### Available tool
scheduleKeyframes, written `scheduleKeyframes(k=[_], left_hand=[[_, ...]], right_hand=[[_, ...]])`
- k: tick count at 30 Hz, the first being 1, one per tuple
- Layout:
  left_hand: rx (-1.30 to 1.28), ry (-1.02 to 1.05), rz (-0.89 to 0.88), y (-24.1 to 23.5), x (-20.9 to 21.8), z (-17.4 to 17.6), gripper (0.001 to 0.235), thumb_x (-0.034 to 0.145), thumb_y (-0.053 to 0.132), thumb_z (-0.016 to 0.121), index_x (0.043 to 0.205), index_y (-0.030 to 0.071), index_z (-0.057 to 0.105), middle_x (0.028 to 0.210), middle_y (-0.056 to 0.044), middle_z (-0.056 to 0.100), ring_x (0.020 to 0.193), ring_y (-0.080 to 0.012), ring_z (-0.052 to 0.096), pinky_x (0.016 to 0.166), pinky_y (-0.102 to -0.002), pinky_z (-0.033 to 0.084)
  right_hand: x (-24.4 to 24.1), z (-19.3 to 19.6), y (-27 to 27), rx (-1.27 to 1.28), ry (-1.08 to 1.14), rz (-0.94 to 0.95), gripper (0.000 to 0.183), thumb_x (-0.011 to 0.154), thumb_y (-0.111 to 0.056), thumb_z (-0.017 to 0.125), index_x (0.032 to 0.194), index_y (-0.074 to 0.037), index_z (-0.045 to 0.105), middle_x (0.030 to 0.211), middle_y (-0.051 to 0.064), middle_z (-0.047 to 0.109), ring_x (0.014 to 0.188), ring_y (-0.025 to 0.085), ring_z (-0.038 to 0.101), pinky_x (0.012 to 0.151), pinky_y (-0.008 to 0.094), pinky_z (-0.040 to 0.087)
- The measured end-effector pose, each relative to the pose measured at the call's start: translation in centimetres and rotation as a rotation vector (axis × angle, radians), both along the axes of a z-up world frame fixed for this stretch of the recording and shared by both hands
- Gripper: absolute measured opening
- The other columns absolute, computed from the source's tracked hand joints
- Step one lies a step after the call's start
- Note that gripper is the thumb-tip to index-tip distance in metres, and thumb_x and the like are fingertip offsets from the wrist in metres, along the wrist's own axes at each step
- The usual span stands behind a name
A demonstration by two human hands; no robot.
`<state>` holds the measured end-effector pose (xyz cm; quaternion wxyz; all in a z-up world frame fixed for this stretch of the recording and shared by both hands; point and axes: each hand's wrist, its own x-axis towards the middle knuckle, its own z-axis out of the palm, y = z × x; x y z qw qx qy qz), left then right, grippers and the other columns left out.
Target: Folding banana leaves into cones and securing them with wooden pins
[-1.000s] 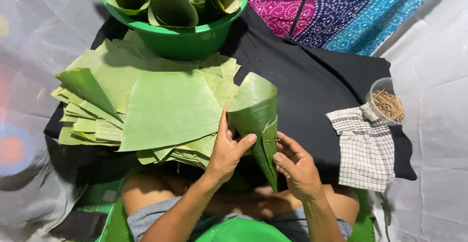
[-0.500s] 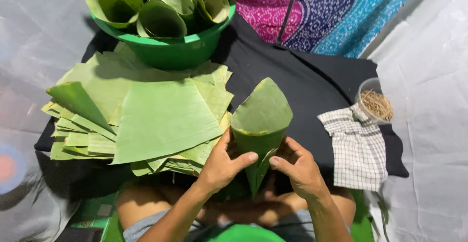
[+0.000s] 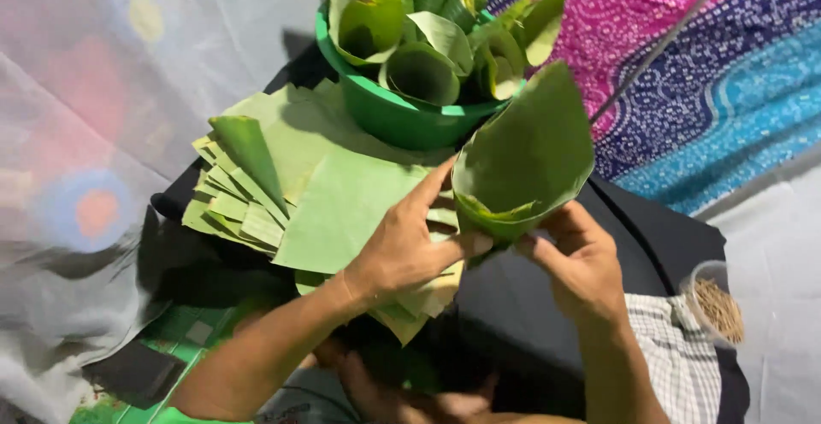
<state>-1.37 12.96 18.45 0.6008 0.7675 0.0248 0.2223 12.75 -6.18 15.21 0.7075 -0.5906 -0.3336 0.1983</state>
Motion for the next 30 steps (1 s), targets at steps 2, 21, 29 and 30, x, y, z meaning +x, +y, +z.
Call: scheduleKeyframes(k=[2,21,29,30], left_hand=[[0.010,-0.044,0.002,1.5,0.3,1.4,0.086,0.079,0.023,0.078,0.153,0.007,0.037,0.131,-0.012,0.067,0.110,-0.0224,0.071,0.089,-0.034,0.061],[-0.031,-0.453,-0.052,14.0,7.7,4.0,0.064,0.105,0.030,0.063,0.156,0.005,0.034,0.156,-0.012,0.052,0.143,-0.0205,0.055,0.126,-0.033,0.043],[0.191,-0.304,0.195,16.7,11.7,-1.4,0.065,0.107,0.033,0.053,0.158,0.005,0.025,0.165,-0.019,0.037,0.152,-0.0294,0.043,0.124,-0.036,0.036],[0.227,-0.286,0.235,16.8,12.1,-2.0,0.063,0.108,0.028,0.052,0.158,0.004,0.024,0.164,-0.020,0.037,0.151,-0.0307,0.043,0.122,-0.037,0.038]], right_hand=[[1.1,1.0,2.0,0.031,-0.024,0.036,0.047,0.085,0.009,0.066,0.131,0.005,0.060,0.119,0.017,0.069,0.104,0.023,0.066,0.090,0.032,0.056],[5.1,6.3,17.4,0.198,-0.255,0.041,0.040,0.097,0.009,0.059,0.136,0.001,0.054,0.128,0.012,0.065,0.112,0.018,0.067,0.101,0.027,0.060],[6.1,4.4,19.2,0.033,-0.335,-0.034,0.040,0.093,0.011,0.058,0.132,0.001,0.058,0.122,0.010,0.069,0.106,0.015,0.067,0.091,0.023,0.055],[5.9,4.6,19.1,-0.030,-0.437,-0.098,0.043,0.092,0.013,0.057,0.133,0.001,0.058,0.122,0.010,0.069,0.105,0.015,0.067,0.089,0.023,0.055]])
